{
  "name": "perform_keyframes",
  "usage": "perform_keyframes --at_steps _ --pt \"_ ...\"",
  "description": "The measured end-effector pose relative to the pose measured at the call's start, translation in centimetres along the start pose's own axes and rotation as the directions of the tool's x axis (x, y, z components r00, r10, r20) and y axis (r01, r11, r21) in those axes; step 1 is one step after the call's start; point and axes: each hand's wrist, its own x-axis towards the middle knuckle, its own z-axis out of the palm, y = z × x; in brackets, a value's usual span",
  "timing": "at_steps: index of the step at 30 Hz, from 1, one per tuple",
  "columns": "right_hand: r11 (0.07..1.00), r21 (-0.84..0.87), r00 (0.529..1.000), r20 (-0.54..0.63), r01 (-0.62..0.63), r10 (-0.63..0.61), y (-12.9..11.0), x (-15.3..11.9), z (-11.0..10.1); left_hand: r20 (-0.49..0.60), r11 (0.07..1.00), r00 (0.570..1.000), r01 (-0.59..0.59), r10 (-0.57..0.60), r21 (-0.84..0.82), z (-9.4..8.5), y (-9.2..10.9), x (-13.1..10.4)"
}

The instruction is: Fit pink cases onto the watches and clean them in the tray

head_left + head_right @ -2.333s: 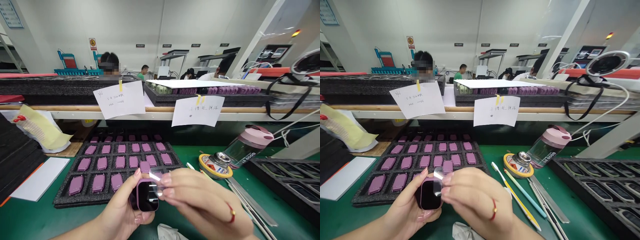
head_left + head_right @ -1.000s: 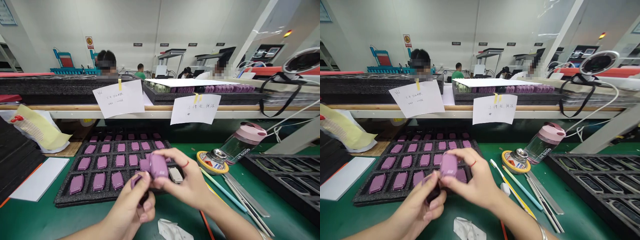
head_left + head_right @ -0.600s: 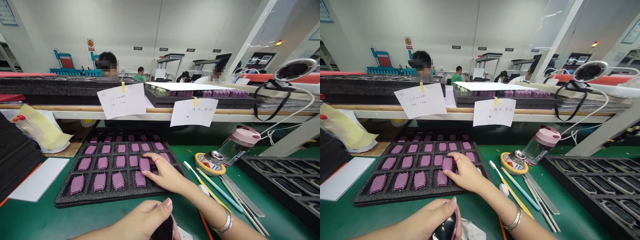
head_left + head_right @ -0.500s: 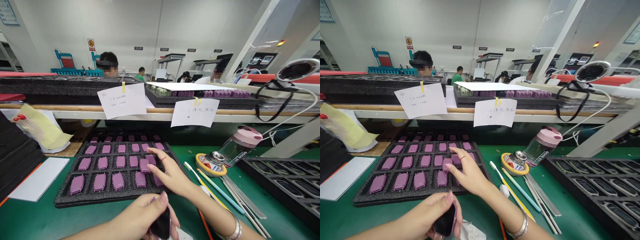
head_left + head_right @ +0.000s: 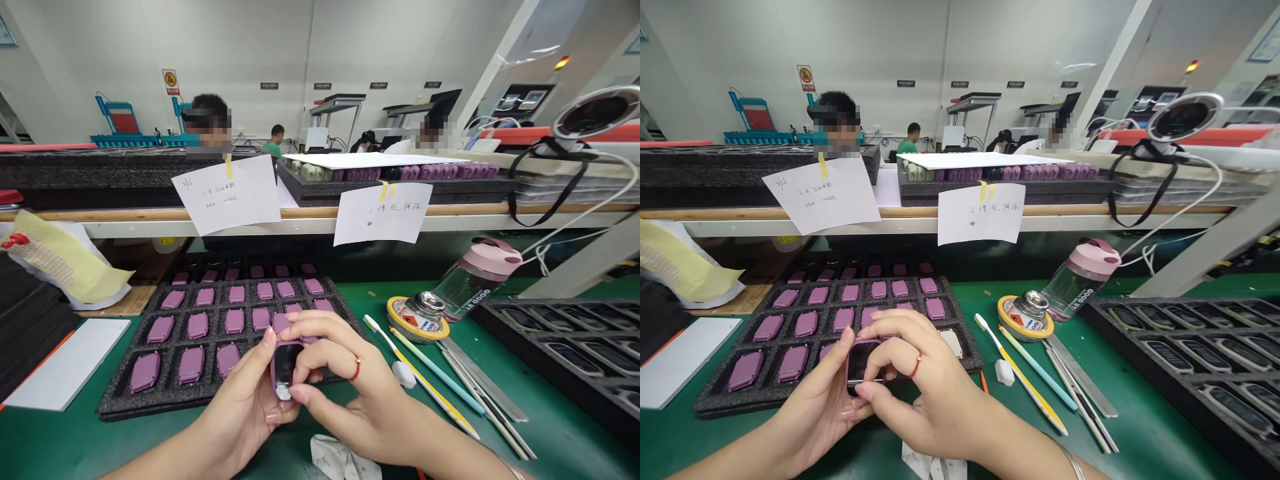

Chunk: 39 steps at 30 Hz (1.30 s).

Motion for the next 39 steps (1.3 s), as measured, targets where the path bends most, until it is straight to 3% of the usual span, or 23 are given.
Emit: perform_keyframes --at_steps 3,6,10,13,19,24,28,39 --pt "0.99 0.124 0.983 -0.163 -0.062 0.083 0.0 0.1 -0.2 0.014 1.0 1.0 0.012 -0.012 0.004 0.1 0.0 -0.3" --pt "0.953 0.274 0.921 -0.32 -0.132 0.22 0.1 0.1 -0.5 0.031 0.999 0.999 0.031 -0.032 0.04 0.2 0.2 -0.7" --pt "0.887 0.437 0.863 -0.381 -0.149 0.333 -0.1 0.2 -1.0 0.034 0.998 0.998 0.046 -0.048 0.041 0.2 0.5 -0.8" --pt "0.904 0.399 0.861 -0.395 -0.154 0.321 -0.4 0.3 -1.2 0.035 0.998 0.998 0.045 -0.046 0.034 0.2 0.6 -0.8" --pt "0.964 0.229 0.919 -0.335 -0.132 0.205 -0.4 -0.1 -1.2 0.091 0.999 0.995 0.035 -0.036 0.014 0.1 0.4 -1.0" --pt "0.996 -0.088 0.993 -0.118 0.015 -0.026 -1.3 -0.7 -0.4 0.047 0.999 0.999 0.027 -0.026 -0.027 0.3 0.1 -0.9" --pt "0.963 -0.229 0.983 -0.08 0.141 -0.164 -1.9 -1.3 0.2 0.014 0.999 1.0 -0.02 0.021 -0.041 0.4 -0.1 -1.0" --pt "0.966 -0.211 0.985 -0.056 0.15 -0.165 -1.7 -1.7 0.5 0.02 0.997 0.997 -0.071 0.072 -0.007 0.3 -0.3 -1.5"
